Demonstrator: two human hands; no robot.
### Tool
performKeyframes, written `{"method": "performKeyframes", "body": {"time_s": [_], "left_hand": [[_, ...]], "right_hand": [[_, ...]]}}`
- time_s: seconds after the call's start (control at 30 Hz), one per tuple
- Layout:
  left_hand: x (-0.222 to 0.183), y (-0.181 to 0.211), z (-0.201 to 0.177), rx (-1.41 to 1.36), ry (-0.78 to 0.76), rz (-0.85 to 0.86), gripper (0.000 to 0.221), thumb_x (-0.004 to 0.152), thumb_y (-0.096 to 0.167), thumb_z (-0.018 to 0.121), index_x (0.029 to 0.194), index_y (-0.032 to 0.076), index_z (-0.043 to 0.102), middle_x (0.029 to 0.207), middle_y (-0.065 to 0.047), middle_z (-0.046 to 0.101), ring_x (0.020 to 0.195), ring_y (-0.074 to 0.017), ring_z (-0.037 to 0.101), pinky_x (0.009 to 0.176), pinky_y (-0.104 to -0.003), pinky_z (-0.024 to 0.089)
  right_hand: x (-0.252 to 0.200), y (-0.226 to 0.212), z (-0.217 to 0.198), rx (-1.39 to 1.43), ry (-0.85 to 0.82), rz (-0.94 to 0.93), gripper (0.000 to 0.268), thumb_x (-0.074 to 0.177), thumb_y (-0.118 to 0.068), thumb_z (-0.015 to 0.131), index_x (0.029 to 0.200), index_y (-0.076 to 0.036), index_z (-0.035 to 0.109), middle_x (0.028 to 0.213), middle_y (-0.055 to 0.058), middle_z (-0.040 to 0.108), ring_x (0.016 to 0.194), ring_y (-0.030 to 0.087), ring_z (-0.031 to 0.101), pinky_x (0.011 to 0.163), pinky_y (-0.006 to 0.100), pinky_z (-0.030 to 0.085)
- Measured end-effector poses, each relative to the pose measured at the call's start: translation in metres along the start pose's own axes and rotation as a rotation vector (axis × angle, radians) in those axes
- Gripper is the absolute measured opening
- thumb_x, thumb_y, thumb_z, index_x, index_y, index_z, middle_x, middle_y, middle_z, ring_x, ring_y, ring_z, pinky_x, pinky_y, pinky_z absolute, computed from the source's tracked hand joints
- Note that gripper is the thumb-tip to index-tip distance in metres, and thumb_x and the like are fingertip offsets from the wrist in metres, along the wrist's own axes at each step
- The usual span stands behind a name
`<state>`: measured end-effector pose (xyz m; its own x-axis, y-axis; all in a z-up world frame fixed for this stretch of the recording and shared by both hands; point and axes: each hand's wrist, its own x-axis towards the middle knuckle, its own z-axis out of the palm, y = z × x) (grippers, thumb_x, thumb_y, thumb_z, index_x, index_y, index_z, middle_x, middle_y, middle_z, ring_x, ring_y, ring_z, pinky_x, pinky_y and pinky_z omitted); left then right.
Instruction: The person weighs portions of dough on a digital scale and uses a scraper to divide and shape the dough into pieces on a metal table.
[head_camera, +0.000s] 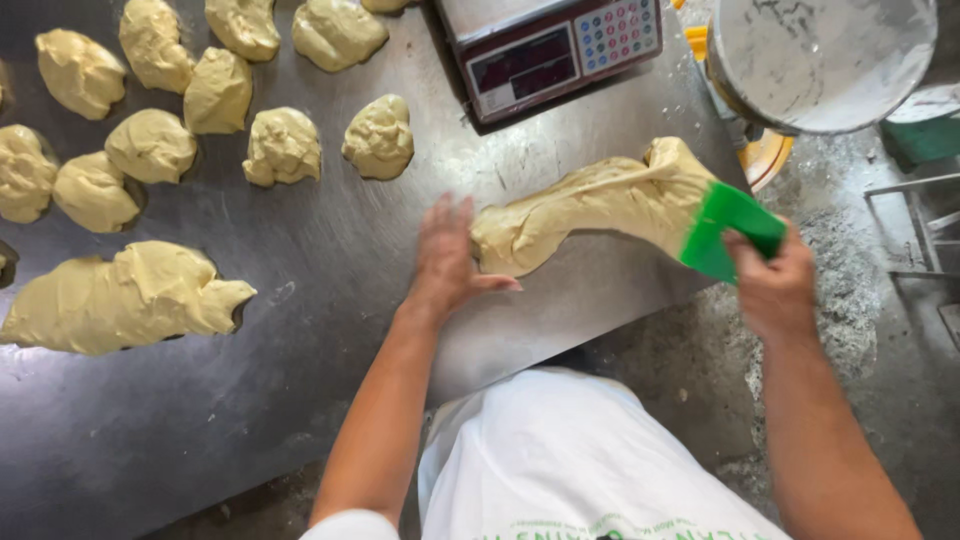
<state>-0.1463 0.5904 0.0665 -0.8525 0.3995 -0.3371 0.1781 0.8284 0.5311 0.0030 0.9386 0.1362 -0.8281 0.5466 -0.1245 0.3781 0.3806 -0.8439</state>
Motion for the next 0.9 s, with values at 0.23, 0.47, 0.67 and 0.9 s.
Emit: {"method": "performKeyframes", "body": {"time_s": [0.23,0.47,0.67,0.9], "left_hand": [[0.022,-0.001,0.047,0.007,0.173,0.273,0.096,0.059,0.034,0.095,0.137,0.009,0.046,0.129,-0.012,0.051,0.125,-0.0335,0.048,0.105,-0.049,0.043],[0.017,-0.009,0.058,-0.017,0.206,0.225,0.087,0.054,0.026,0.094,0.129,0.009,0.053,0.123,-0.011,0.055,0.117,-0.0348,0.052,0.094,-0.051,0.047],[0.038,-0.026,0.071,-0.225,0.17,0.067,0.06,0.074,0.025,0.089,0.124,0.009,0.059,0.127,-0.014,0.057,0.121,-0.039,0.057,0.105,-0.049,0.05],[0.092,0.007,-0.042,-0.437,0.442,-0.084,0.098,0.066,0.031,0.09,0.146,0.005,0.04,0.117,-0.022,0.067,0.107,-0.0364,0.068,0.091,-0.045,0.056]], "right_hand": [[-0.015,-0.048,0.164,-0.459,-0.374,-0.409,0.036,0.097,-0.018,0.065,0.122,0.004,0.052,0.086,0.024,0.07,0.076,0.042,0.07,0.068,0.052,0.055],[-0.005,-0.018,0.216,-0.618,-0.384,-0.456,0.046,0.091,-0.013,0.063,0.127,0.012,0.046,0.076,0.027,0.066,0.07,0.048,0.064,0.064,0.057,0.051],[0.055,-0.004,0.262,-0.467,-0.454,-0.365,0.057,0.092,-0.015,0.066,0.137,0.012,0.042,0.084,0.028,0.067,0.077,0.045,0.067,0.068,0.053,0.055],[0.081,-0.004,0.2,0.574,-0.593,0.128,0.035,0.095,-0.017,0.07,0.123,-0.001,0.057,0.102,0.007,0.07,0.085,0.013,0.069,0.071,0.031,0.061]]}}
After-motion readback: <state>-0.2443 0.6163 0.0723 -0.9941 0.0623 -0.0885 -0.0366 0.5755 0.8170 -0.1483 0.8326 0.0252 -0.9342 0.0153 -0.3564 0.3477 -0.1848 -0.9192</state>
